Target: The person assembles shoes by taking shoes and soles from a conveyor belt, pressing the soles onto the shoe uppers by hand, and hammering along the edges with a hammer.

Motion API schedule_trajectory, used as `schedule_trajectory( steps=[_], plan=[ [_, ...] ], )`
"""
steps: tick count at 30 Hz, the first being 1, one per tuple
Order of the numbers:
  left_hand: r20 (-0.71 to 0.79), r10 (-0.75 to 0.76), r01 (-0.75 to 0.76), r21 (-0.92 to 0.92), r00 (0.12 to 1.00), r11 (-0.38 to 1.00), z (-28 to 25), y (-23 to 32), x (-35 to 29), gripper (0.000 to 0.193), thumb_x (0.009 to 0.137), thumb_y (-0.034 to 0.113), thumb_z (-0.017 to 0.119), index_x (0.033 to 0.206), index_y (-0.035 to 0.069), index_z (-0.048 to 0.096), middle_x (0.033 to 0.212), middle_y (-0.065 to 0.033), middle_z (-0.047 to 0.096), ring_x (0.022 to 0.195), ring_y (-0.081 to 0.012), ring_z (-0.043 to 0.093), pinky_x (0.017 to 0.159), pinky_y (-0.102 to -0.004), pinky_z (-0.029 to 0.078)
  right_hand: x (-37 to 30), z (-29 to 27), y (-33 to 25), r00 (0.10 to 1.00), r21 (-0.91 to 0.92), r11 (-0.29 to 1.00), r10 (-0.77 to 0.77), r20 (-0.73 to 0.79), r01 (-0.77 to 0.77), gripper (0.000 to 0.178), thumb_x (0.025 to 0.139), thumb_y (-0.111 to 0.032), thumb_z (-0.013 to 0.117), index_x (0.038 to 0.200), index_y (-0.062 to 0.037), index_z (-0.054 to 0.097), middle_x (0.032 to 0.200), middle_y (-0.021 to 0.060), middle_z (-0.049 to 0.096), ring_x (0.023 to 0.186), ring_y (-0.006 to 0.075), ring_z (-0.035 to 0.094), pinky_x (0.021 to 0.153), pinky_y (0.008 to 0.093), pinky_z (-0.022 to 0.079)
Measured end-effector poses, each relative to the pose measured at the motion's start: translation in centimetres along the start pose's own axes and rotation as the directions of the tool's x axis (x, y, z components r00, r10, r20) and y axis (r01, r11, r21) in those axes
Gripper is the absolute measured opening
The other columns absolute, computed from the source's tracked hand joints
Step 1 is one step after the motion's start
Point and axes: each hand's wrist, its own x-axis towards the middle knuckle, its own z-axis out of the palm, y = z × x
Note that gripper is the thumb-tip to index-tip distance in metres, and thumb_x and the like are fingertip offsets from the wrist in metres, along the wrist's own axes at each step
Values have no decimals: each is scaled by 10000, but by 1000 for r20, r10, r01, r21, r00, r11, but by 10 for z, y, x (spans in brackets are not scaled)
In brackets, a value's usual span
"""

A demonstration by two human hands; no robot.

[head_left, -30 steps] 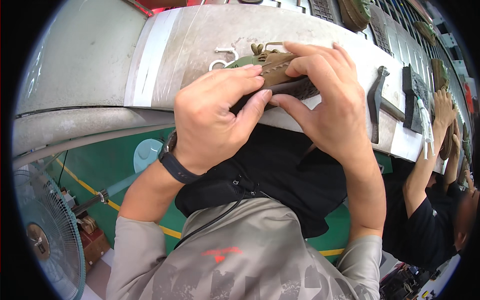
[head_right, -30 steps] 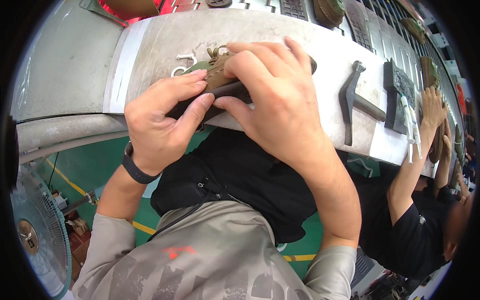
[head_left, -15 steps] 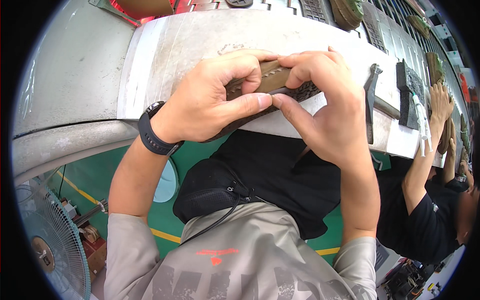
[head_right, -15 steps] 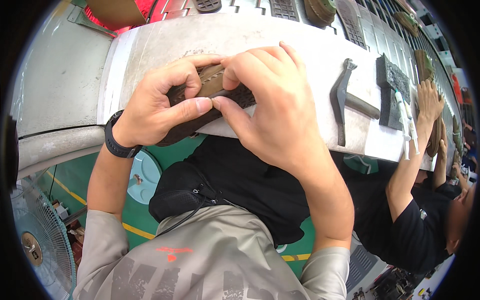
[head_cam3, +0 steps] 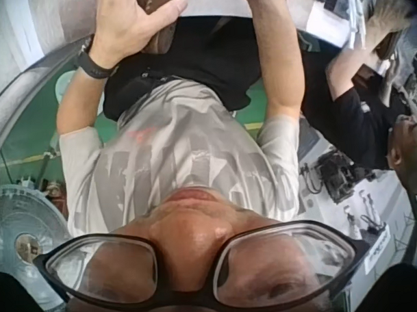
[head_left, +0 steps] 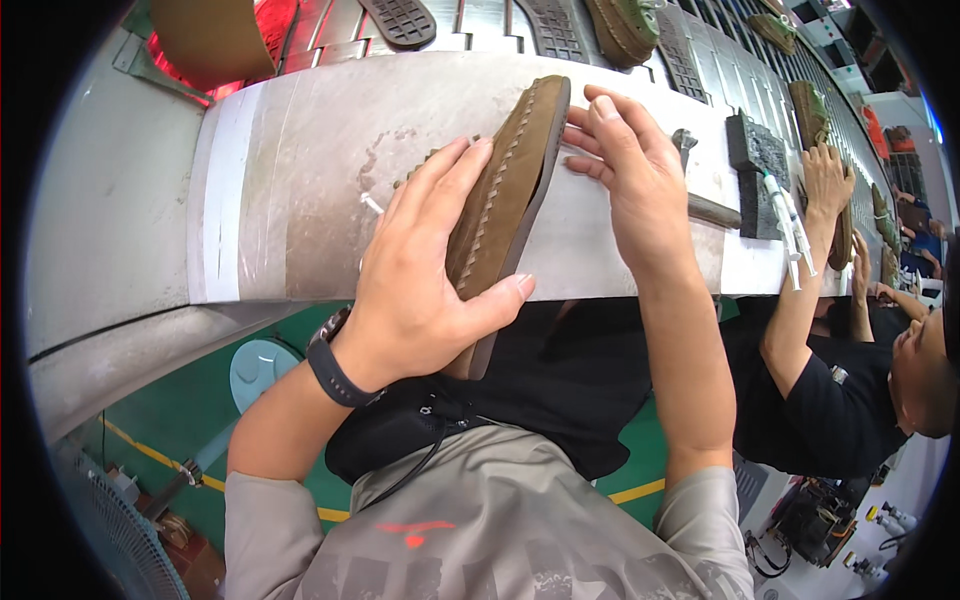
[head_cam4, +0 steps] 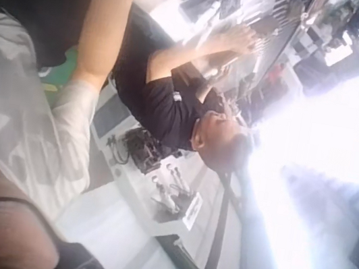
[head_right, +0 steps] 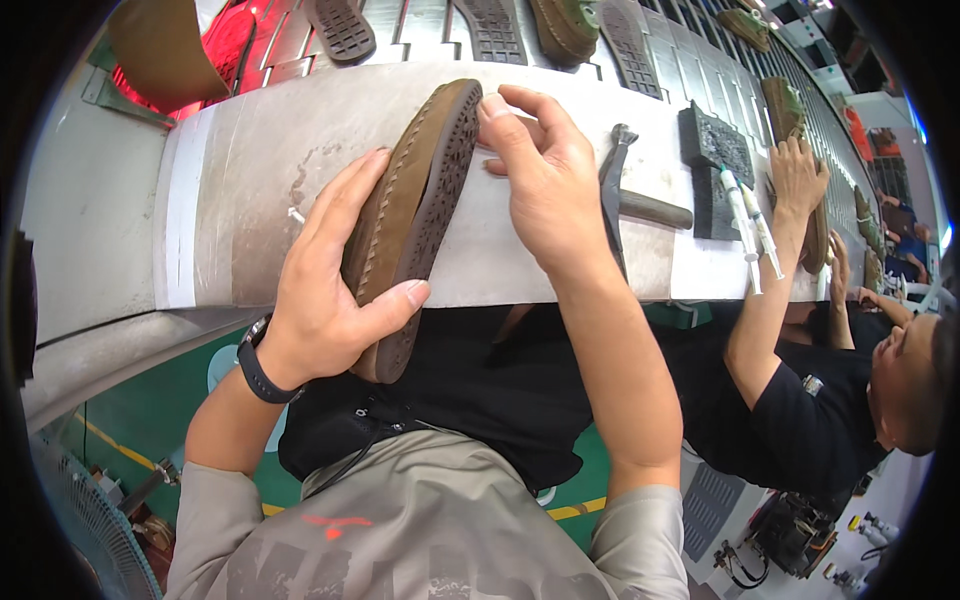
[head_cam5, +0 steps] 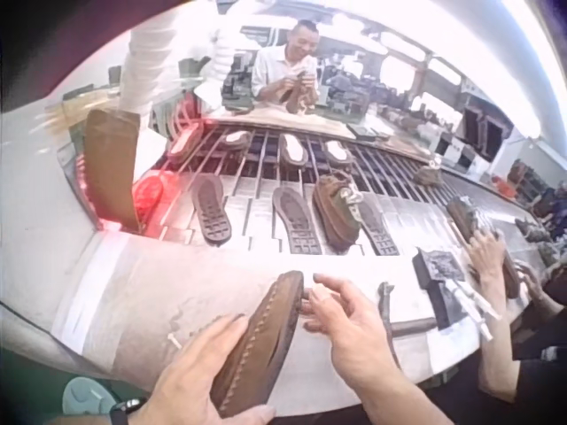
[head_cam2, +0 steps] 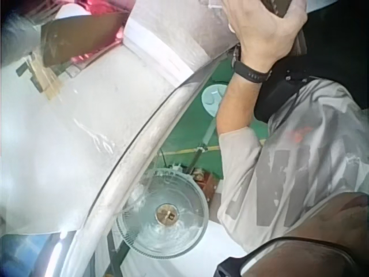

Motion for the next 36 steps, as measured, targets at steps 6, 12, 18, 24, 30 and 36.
schedule_trajectory(
  steps=[6, 12, 18, 24, 30, 36],
  plan=[
    [-52, 14, -17, -56, 999, 998, 5, -5, 1, 984, 743, 307, 862, 1587, -8, 466, 1561, -295, 480, 1407, -461, 512, 1187, -503, 412, 4, 15, 14, 989, -96, 984, -145, 39, 148, 788, 982, -436, 806, 1468, 108, 509, 1310, 265, 678, 1213, 260, 662, 983, 374, 558],
    [-51, 3, -7, -88, 999, 996, 5, -8, 1, 999, 718, 279, 868, 1582, -24, 468, 1563, -299, 479, 1408, -466, 513, 1184, -505, 415, 0, 30, 28, 976, -45, 976, -215, -20, 214, 857, 974, -510, 794, 1503, 86, 481, 1390, 240, 636, 1266, 302, 638, 966, 368, 562],
    [-56, 26, -31, -87, 998, 996, 5, -9, 2, 992, 720, 267, 867, 1574, -41, 468, 1556, -308, 484, 1404, -472, 519, 1179, -507, 422, -1, 24, 36, 960, -106, 954, -280, 10, 279, 908, 967, -519, 792, 1555, 74, 436, 1415, 257, 616, 1312, 324, 609, 1006, 400, 542],
    [-54, 51, -54, -70, 997, 996, 5, -9, 4, 981, 730, 273, 864, 1571, -42, 470, 1548, -318, 490, 1412, -477, 518, 1183, -506, 422, -16, 23, 37, 930, -166, 915, -362, 69, 369, 1057, 886, -490, 870, 1610, 80, 351, 1494, 310, 545, 1400, 397, 552, 1145, 480, 460],
    [-53, 24, -27, -58, 998, 998, 6, -10, 2, 972, 782, 340, 877, 1569, -55, 466, 1558, -321, 486, 1414, -466, 529, 1190, -492, 419, -42, -21, 0, 826, -624, 563, -497, 268, 541, 946, 727, -301, 989, 1508, 15, 558, 1556, 344, 497, 1448, 466, 520, 1191, 510, 430],
    [-256, 10, -56, -172, 966, 984, 37, -9, 22, 643, 1068, 379, 642, 1515, -70, 534, 1509, -344, 543, 1414, -462, 539, 1195, -466, 415, -40, -129, 16, 913, -798, 492, -370, 171, 349, 514, 922, 82, 574, 1401, -60, 693, 1278, 217, 702, 1165, 365, 680, 1044, 412, 518]
  ],
)
